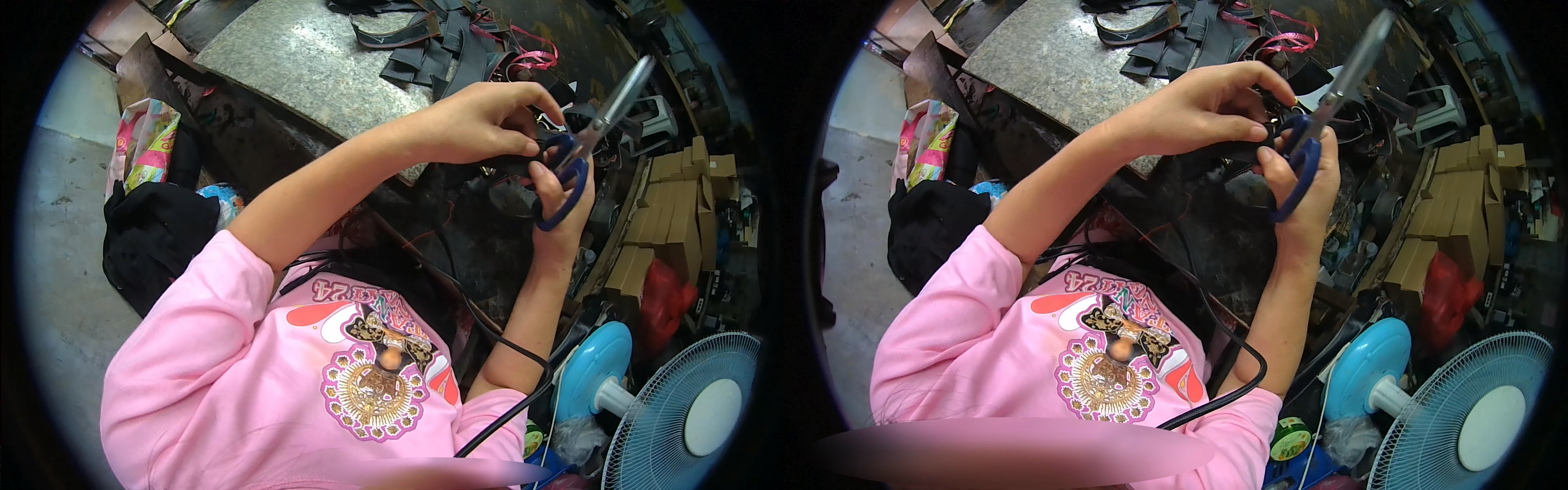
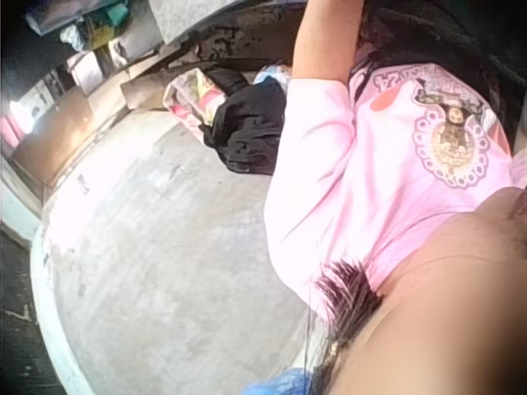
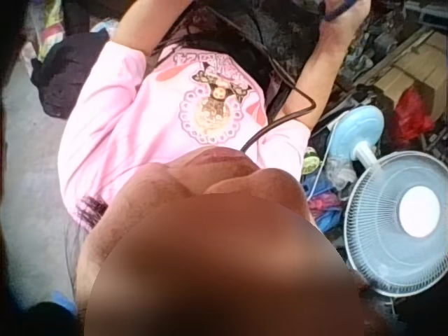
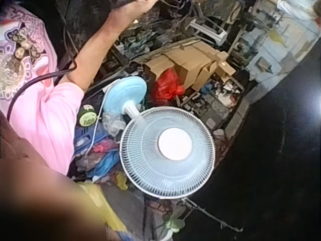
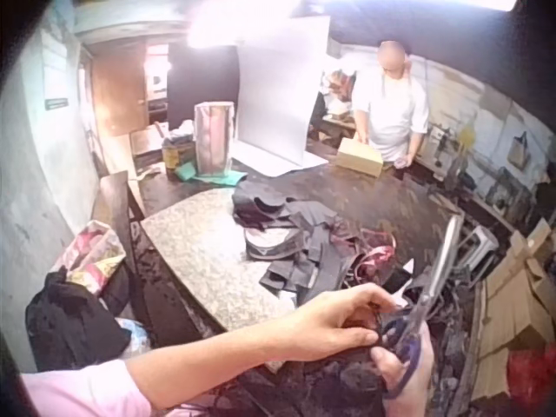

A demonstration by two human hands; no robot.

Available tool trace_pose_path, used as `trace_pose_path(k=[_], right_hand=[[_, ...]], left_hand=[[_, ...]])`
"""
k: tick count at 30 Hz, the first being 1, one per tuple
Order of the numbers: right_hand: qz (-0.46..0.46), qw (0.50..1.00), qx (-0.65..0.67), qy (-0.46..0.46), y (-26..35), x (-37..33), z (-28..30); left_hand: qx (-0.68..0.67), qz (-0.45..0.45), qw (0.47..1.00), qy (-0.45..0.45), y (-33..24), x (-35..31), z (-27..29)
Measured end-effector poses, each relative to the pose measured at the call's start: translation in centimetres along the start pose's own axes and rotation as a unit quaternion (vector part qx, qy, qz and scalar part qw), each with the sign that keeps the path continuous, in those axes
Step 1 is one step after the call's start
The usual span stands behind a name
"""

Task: The person uses scissors to cut black leather straps into short pieces on a cluttered workbench. They repeatedly pick up straps, cut them, and place the cut pieces on the table. Metal hardware and other materials are visible nearby.

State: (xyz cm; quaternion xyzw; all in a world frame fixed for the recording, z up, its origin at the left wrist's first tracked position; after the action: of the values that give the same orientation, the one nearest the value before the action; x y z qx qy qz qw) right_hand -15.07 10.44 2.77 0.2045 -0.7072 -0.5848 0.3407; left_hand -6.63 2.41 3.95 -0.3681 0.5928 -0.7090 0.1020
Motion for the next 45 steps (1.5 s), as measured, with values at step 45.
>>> trace_pose_path(k=[45], right_hand=[[-0.278,0.933,-0.058,0.219,-3.2,-10.2,0.5]], left_hand=[[-0.244,0.163,0.942,-0.163,3.4,-4.7,6.3]])
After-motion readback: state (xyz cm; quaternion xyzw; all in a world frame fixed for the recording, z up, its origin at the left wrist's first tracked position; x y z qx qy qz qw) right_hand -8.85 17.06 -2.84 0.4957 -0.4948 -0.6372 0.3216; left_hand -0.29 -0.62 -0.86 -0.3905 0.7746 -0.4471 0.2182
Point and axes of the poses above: each hand's wrist, its own x-axis towards the middle knuckle, its own z-axis out of the back of the hand, y = z × x, the point moved 10 cm from there along x, towards the middle knuckle, and after that the axes turned 14 degrees about -y, right-handed, at the moved point
